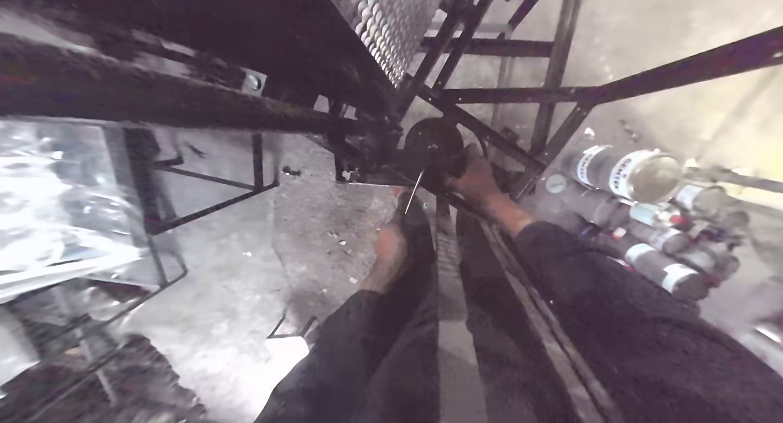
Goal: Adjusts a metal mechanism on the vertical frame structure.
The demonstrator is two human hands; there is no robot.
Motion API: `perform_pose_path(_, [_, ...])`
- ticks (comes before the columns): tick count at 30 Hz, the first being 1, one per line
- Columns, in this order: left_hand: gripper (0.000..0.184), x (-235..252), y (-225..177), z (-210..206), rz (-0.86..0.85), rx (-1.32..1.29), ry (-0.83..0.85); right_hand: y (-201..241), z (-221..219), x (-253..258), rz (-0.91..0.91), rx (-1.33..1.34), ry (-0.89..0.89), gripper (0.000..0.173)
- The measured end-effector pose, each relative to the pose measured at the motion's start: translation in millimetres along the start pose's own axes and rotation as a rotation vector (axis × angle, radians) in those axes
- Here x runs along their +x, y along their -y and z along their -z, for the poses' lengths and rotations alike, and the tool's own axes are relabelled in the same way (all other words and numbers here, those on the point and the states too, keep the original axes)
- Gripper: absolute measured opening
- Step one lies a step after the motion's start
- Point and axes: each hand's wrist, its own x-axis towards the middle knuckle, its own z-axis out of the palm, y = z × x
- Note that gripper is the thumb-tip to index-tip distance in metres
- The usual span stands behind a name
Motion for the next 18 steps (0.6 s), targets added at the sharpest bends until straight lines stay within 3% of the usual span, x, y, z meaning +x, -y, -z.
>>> perform_pose_path(8, [0.039, 5, 2, -1, 0.012, 0.040, 0.060, -2, -7, -3, -0.059, -0.034, -0.017, 0.073])
perform_pose_path(18, [0.037, 14, 2, -2, -0.015, 0.057, 0.013, 4, -11, -3, -0.058, -0.019, -0.078, 0.067])
